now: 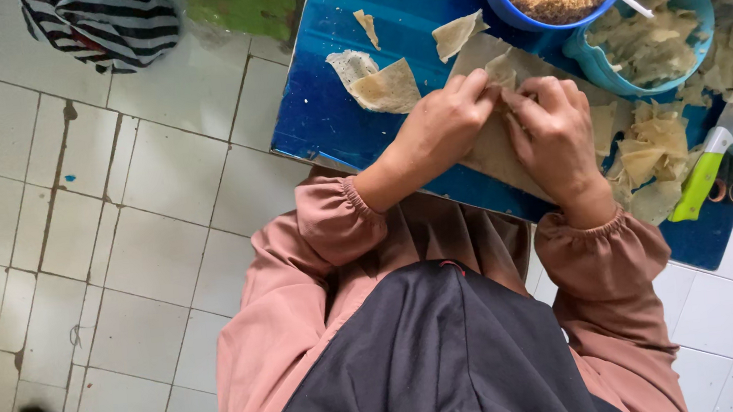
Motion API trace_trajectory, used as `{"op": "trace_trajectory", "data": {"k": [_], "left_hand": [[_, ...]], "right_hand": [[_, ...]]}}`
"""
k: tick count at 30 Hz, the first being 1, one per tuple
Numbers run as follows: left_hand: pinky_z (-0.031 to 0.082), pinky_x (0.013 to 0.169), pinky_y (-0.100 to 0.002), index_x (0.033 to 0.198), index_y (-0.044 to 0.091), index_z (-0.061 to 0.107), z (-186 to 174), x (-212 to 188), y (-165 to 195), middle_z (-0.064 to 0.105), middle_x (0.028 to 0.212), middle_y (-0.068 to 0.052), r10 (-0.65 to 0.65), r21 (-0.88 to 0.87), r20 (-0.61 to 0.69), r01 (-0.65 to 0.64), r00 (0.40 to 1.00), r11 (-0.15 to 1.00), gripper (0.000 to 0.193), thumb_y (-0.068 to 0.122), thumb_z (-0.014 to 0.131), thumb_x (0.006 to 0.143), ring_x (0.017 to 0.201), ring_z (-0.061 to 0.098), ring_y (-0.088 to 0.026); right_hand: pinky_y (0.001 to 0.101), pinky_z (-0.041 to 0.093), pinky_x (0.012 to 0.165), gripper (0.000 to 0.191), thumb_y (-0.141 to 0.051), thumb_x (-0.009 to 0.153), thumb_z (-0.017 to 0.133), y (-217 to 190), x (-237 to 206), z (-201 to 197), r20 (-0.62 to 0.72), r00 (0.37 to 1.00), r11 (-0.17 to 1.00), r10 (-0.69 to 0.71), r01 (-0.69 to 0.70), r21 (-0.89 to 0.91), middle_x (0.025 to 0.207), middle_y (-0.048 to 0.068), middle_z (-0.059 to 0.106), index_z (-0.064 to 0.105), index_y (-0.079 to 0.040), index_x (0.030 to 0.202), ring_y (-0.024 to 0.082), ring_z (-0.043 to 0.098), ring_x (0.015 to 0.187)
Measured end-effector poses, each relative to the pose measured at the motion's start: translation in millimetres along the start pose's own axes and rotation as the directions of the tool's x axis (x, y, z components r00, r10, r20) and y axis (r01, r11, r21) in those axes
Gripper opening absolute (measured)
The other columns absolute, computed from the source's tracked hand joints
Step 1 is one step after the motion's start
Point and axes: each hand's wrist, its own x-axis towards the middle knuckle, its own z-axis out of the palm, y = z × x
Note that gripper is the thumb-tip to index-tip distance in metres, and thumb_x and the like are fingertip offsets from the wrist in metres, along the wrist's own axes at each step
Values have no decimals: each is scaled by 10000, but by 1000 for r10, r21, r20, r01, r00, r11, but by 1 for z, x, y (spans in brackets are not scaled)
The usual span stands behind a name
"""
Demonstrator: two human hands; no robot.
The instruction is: The person sits at a low table folding thin wafer sheets around spoonfuls of brown filling to make filled snacks. They take a sheet, spoon filling onto it from a blue bowl, fold the sheet over the filling, and set the finished piece on the board, repeating the cycle.
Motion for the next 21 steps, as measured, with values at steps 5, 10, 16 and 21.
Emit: {"op": "trace_trajectory", "data": {"k": [5, 10, 16, 21], "left_hand": [[556, 811, -334, 1091, 64, 675, -7, 5, -16, 562, 1070, -63, 131, -2, -30, -131, 991, 991, 235, 136, 638, 870, 987, 627, -221], [553, 800, -349, 983, 104, 666, 4, 10, -19, 552, 1008, -66, 106, -51, -50, -108, 993, 993, 137, 170, 650, 864, 963, 622, -231], [572, 788, -398, 914, 108, 634, 24, 20, -26, 590, 975, -90, -31, -123, -35, 26, 999, 992, 50, 125, 658, 874, 956, 652, -303], [537, 686, -466, 931, 72, 647, 28, 31, -31, 645, 923, -98, -214, -367, 78, 228, 974, 902, 128, 178, 696, 879, 860, 670, -364]], "right_hand": [[405, 459, 911, 212, -55, 926, 799, 10, 2, 0, 2, 997, 996, -81, 81, -42, 1086, 58, 674, 768, -78, 1134, 271, 613, 1023], [353, 527, 810, 87, -52, 992, 784, 23, 12, 24, 38, 937, 797, 346, -315, 515, 1025, 89, 693, 727, -41, 1056, 257, 650, 940], [375, 511, 780, 81, -48, 982, 808, 26, 8, 24, -47, 967, 902, 249, -215, 374, 977, 144, 698, 747, 0, 1004, 292, 634, 899], [395, 497, 765, 104, -47, 967, 813, 24, 12, 24, -25, 965, 908, 260, -236, 348, 938, 144, 670, 721, 1, 968, 307, 615, 879]]}}
